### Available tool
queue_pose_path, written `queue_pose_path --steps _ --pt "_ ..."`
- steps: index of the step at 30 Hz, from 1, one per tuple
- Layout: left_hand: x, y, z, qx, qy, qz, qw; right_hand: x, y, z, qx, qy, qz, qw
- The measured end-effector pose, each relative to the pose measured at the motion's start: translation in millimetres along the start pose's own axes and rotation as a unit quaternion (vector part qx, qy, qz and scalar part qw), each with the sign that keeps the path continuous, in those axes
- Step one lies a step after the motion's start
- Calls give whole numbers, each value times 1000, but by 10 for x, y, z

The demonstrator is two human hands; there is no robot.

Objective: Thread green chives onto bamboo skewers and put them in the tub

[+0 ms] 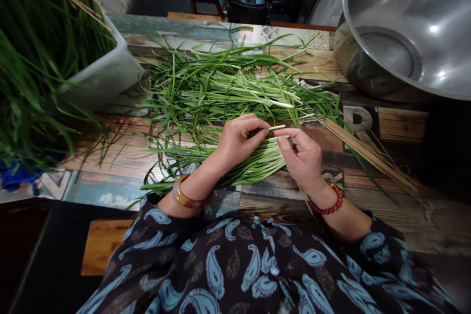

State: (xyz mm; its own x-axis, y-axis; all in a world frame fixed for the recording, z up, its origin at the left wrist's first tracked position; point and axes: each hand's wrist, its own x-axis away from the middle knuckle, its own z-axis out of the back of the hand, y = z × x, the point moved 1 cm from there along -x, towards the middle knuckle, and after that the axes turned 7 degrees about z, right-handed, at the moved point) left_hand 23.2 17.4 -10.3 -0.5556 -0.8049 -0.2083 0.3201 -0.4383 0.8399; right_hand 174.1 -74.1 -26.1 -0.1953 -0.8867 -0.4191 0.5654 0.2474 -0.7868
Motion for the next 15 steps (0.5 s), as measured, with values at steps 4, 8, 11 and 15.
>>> queue_pose_path --steps 4,8,11,15 --pt "-2 2 -3 -2 -7 1 1000 -1 -2 2 -2 0 1 1000" --pt "2 11 3 -5 -8 -4 1000 2 5 -2 3 1 2 1000" --pt "8 15 6 -6 -10 -8 1000 1 7 -4 8 0 -2 1000" --pt "13 14 2 -11 -12 -16 1000 -4 3 0 7 -4 -7 1000"
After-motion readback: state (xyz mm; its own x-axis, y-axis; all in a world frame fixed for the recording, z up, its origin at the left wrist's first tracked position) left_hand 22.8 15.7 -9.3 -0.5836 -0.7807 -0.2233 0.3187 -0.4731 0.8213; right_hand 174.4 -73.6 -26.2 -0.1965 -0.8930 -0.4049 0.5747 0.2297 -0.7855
